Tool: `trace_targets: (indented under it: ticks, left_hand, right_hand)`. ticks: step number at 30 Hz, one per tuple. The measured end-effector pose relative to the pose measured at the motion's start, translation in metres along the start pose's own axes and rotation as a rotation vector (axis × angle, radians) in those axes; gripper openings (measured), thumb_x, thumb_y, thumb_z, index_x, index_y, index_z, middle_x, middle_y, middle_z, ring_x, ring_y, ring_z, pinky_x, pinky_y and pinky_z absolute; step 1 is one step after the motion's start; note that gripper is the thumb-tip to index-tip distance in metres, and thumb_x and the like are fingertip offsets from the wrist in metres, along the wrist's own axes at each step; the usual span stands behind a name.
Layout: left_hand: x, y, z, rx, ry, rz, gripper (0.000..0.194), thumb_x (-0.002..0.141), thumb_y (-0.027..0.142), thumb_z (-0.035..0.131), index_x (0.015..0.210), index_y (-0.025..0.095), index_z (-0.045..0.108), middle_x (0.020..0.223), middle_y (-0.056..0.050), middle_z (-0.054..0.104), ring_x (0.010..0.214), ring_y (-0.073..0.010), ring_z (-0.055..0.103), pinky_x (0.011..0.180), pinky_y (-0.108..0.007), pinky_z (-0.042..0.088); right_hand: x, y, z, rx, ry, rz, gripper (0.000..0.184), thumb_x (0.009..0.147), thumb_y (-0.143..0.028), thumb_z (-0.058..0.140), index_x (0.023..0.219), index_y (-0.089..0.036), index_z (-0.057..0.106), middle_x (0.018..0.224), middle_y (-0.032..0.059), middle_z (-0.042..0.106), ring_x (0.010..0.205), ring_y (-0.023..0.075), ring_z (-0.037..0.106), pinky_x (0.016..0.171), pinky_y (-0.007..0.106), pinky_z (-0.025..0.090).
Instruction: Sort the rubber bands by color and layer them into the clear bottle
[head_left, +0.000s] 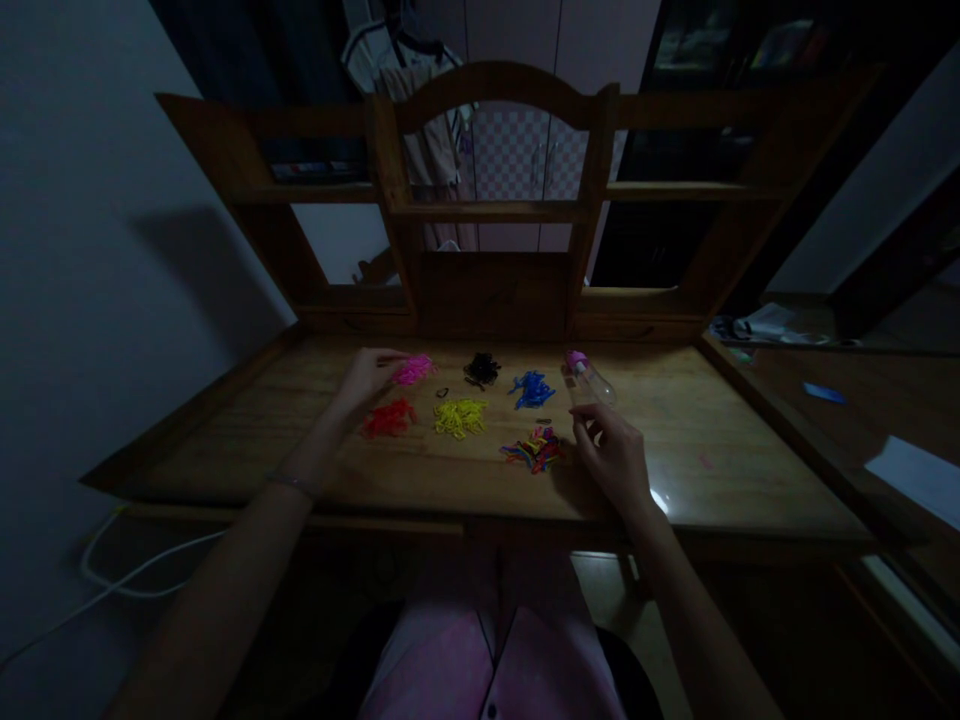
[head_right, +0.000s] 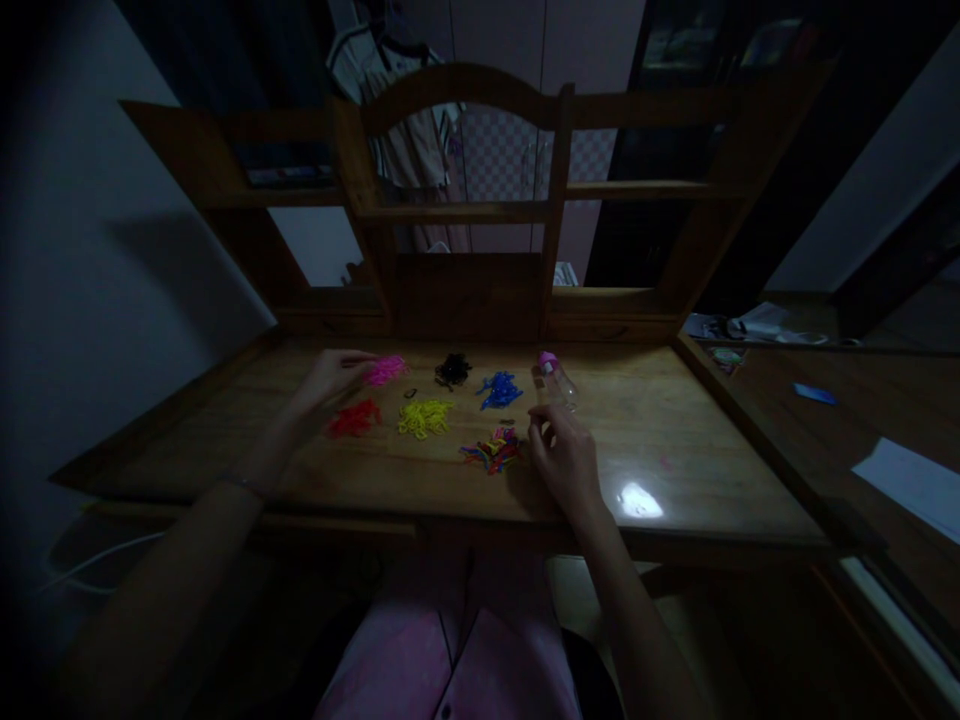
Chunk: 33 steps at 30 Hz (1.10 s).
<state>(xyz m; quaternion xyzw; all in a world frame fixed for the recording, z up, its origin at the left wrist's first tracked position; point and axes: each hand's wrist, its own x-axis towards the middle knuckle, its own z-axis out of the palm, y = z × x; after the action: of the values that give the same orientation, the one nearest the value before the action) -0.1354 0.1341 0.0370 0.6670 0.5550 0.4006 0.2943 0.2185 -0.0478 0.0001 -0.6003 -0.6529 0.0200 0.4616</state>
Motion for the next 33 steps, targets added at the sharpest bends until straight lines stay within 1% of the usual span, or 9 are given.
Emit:
trace_targets:
  ticks: [4,8,10,12,16,20,26,29,33]
  left_hand:
    - [0.003,-0.006,0.007,0.124,-0.062,0.172,0.033,0.081,0.040,0.065,0.101,0.015,0.071,0.105,-0.009,0.070,0.089,-0.0205,0.064,0.080,-0.032,0.050]
    - [0.006,0.001,0.022,0.264,-0.365,0.321,0.030,0.077,0.037,0.066,0.101,0.019,0.073,0.107,-0.007,0.068,0.097,-0.0220,0.062,0.086,-0.033,0.048]
    - [0.010,0.006,0.030,0.330,-0.459,0.381,0.029,0.076,0.032,0.065,0.102,0.021,0.073,0.105,-0.006,0.068,0.100,-0.0227,0.060,0.088,-0.033,0.047]
    - [0.015,0.007,0.036,0.348,-0.516,0.380,0.028,0.075,0.027,0.063,0.101,0.020,0.072,0.101,-0.007,0.069,0.097,-0.0222,0.061,0.085,-0.032,0.047]
    - [0.026,0.005,0.043,0.371,-0.616,0.287,0.018,0.071,0.022,0.062,0.087,0.018,0.070,0.083,-0.005,0.069,0.076,-0.0191,0.061,0.069,-0.028,0.046]
    - [0.031,0.011,0.048,0.434,-0.584,0.295,0.010,0.070,0.021,0.062,0.078,0.018,0.069,0.076,-0.004,0.068,0.069,-0.0175,0.058,0.063,-0.026,0.042]
    - [0.034,0.036,0.073,0.232,-0.355,0.359,0.016,0.076,0.021,0.063,0.090,0.016,0.069,0.088,-0.006,0.071,0.081,-0.0178,0.064,0.072,-0.027,0.047]
    - [0.033,0.037,0.080,0.218,-0.299,0.354,0.017,0.078,0.020,0.063,0.093,0.016,0.069,0.094,-0.008,0.072,0.085,-0.0184,0.066,0.075,-0.028,0.049]
    - [0.022,0.032,0.076,0.273,-0.227,0.367,0.021,0.082,0.020,0.059,0.100,0.017,0.068,0.100,-0.008,0.071,0.089,-0.0187,0.065,0.078,-0.029,0.050]
  right_hand:
    - [0.000,-0.001,0.000,0.001,-0.003,-0.001,0.018,0.088,-0.022,0.051,0.099,-0.022,0.064,0.090,0.0038,0.069,0.066,0.0169,0.061,0.068,0.031,0.046]
    - [-0.001,0.001,0.001,0.001,0.013,0.002,0.016,0.088,-0.023,0.051,0.097,-0.022,0.065,0.091,0.0033,0.069,0.065,0.0158,0.061,0.067,0.029,0.045]
    - [-0.001,0.002,0.002,0.003,0.018,-0.003,0.016,0.088,-0.023,0.051,0.097,-0.021,0.065,0.090,0.0031,0.069,0.065,0.0153,0.061,0.067,0.029,0.045]
    - [-0.001,0.003,0.002,0.003,0.017,-0.005,0.016,0.087,-0.022,0.052,0.097,-0.021,0.065,0.088,0.0026,0.069,0.064,0.0149,0.061,0.066,0.028,0.045]
    - [-0.001,0.002,0.001,0.011,0.009,-0.009,0.017,0.087,-0.021,0.052,0.097,-0.021,0.065,0.088,0.0017,0.069,0.065,0.0143,0.061,0.066,0.027,0.044]
    - [-0.001,0.001,0.001,0.004,0.011,-0.007,0.018,0.087,-0.020,0.051,0.099,-0.021,0.064,0.088,0.0017,0.068,0.065,0.0144,0.060,0.067,0.027,0.044]
    - [-0.001,0.003,0.001,0.002,0.010,-0.008,0.017,0.088,-0.021,0.051,0.099,-0.020,0.064,0.087,0.0023,0.068,0.066,0.0148,0.060,0.066,0.028,0.043]
    - [-0.001,0.002,0.001,0.010,0.013,-0.014,0.017,0.087,-0.020,0.052,0.099,-0.021,0.065,0.085,0.0014,0.068,0.064,0.0141,0.059,0.065,0.027,0.043]
    - [-0.001,0.000,0.001,0.008,0.001,-0.016,0.017,0.087,-0.020,0.052,0.099,-0.021,0.065,0.085,0.0015,0.068,0.065,0.0143,0.059,0.065,0.027,0.043]
